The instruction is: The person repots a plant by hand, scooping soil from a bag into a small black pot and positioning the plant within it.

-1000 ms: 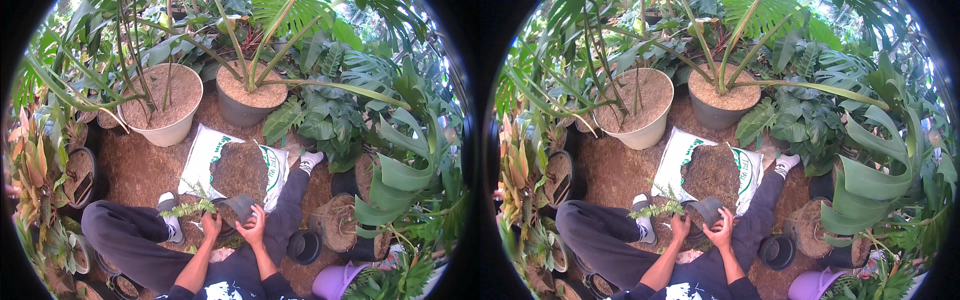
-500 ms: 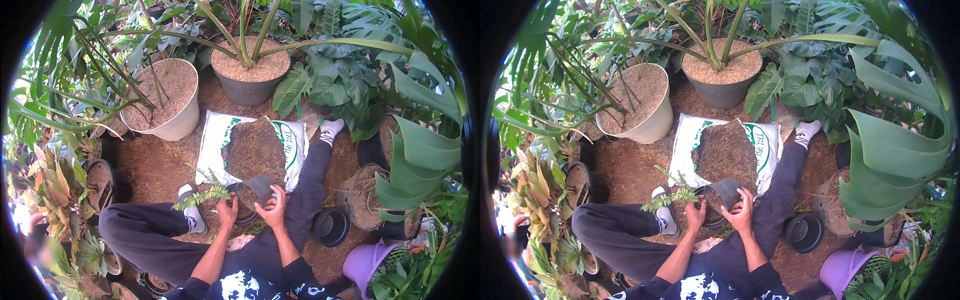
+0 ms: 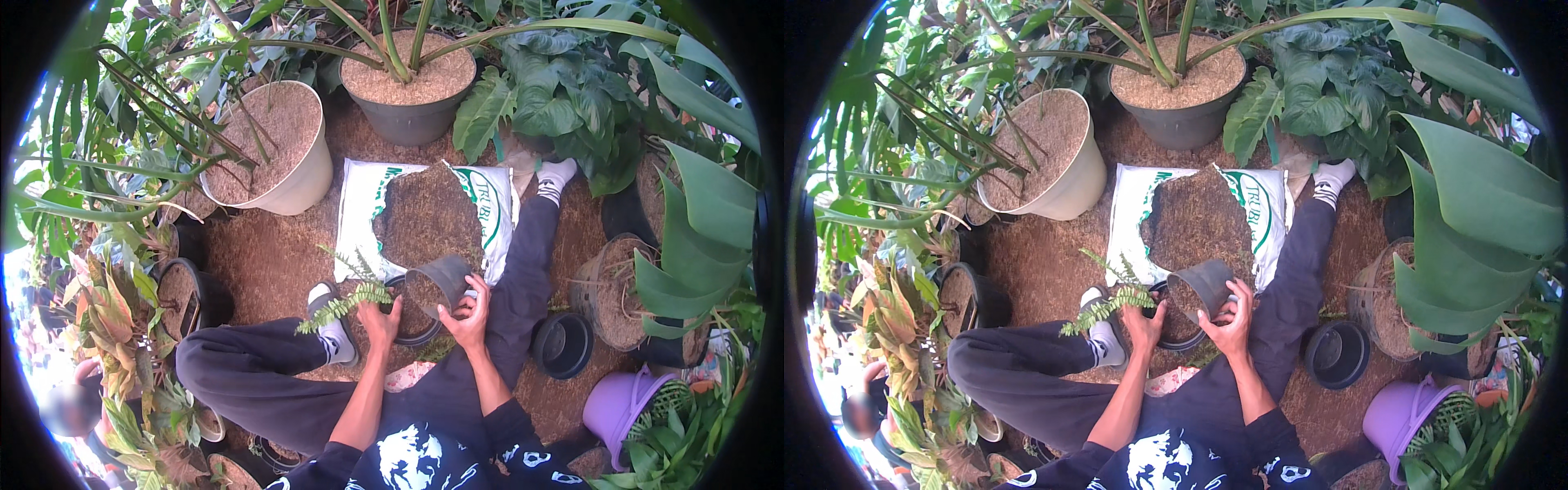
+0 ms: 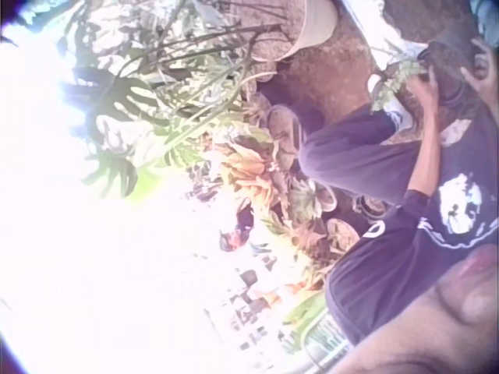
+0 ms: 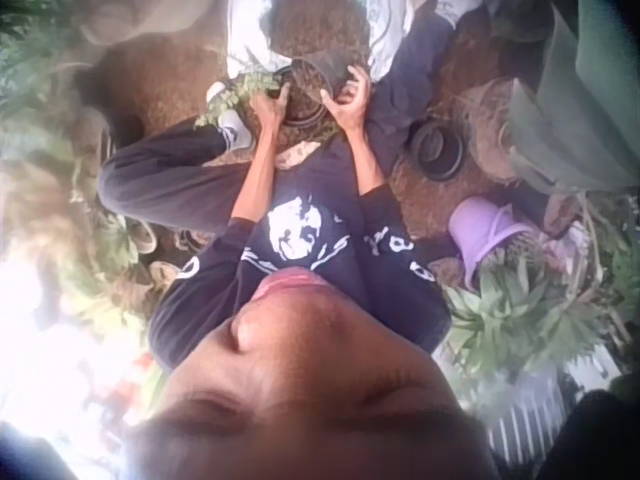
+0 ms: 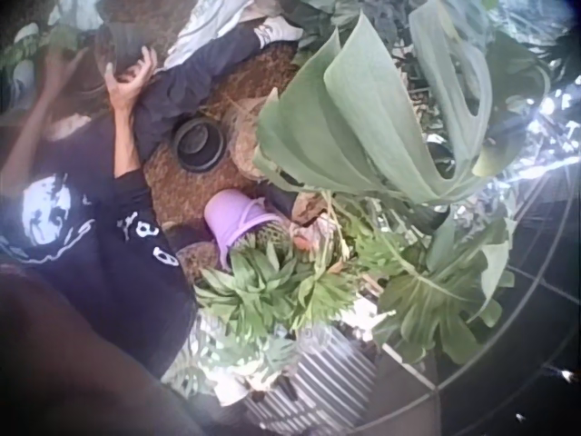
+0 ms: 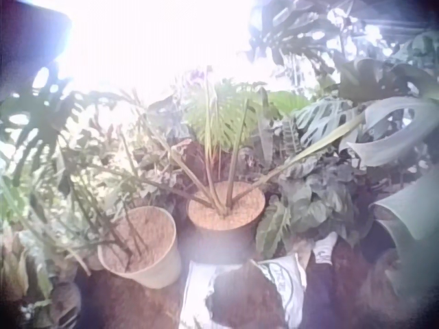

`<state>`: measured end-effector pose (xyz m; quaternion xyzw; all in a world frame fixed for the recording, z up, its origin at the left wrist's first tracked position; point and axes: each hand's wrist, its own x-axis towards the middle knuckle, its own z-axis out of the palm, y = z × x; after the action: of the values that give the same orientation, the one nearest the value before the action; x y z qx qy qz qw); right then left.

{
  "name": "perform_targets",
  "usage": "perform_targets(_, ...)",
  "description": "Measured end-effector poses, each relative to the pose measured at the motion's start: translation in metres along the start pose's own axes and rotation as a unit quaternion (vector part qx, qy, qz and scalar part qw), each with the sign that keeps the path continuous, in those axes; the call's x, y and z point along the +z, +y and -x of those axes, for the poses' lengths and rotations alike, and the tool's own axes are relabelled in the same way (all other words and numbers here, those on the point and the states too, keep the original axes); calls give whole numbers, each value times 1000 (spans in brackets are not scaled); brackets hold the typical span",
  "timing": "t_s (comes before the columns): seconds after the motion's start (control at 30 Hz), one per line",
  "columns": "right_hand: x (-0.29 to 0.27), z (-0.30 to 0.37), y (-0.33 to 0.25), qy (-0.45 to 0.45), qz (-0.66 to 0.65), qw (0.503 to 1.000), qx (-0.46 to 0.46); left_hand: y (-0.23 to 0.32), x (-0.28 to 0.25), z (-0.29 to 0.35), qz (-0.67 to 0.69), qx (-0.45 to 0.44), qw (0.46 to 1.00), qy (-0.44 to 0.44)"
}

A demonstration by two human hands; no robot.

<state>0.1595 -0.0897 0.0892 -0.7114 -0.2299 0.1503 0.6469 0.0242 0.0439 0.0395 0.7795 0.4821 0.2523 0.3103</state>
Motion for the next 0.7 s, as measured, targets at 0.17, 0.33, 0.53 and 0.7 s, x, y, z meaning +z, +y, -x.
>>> perform_targets(0.17,3,5,-1,-58,78,995,-26,-15,1,-13,184,-70,980,-19)
perform_targets(0.33,10,10,-2,-41,100,992,-70,-24,4,-15,196,-103,975,-25)
perform_targets(0.53,14,11,1,-97,193,975,-44,-13,-2,-14,210,-136,968,-19)
perform_targets(0.7,24,16,-1,-94,169,976,-98,-25,4,-14,224,-130,966,1)
